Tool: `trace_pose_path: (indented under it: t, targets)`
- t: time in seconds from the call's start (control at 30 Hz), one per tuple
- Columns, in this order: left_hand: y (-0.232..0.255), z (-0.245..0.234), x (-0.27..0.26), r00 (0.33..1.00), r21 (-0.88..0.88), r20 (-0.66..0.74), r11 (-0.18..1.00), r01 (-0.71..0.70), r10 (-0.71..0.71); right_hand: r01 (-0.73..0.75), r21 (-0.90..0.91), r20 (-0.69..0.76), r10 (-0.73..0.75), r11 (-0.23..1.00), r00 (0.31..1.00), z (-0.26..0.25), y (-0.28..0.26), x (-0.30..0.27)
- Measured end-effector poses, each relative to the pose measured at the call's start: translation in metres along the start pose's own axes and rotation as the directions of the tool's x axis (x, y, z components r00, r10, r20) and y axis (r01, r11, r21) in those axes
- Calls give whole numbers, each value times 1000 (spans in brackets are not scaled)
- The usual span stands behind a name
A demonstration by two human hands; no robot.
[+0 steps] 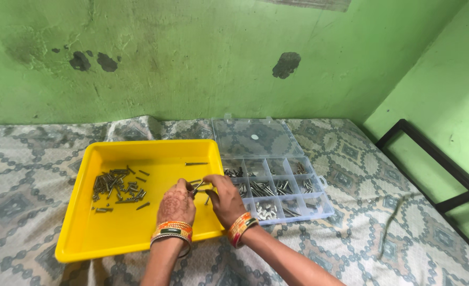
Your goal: The person sorts metal fasteners from a yellow tray into compartments of a clear plastic organizer box. They pick up individual screws and bolts, place them into the appropriate sections, and occasionally rearrange items within the tray.
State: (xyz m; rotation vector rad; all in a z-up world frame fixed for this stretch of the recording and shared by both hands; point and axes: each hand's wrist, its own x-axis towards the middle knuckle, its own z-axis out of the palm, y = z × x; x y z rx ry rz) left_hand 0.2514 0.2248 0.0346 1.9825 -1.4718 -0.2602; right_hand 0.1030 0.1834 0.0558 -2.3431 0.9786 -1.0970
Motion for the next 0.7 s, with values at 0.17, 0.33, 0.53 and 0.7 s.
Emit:
trace_pose_path:
  t: [0.17,0.33,0.53,0.7]
  targets:
    - [5,15,-27,993,-133,-95,987,-87,75,24,63,44,-26,998,999,-15,-3,-9]
    - [14,13,-39,957,-168,-194,954,-247,214,164,-112,137,-148,980,980,-29,2,-22]
    - [12,13,-40,926,-169,-187,918,-358,327,208,-279,158,-168,938,973,-44,2,-32]
    - [16,13,-40,928,-150,-179,923,-355,328,158,-370,128,-118,915,985,-57,2,-32]
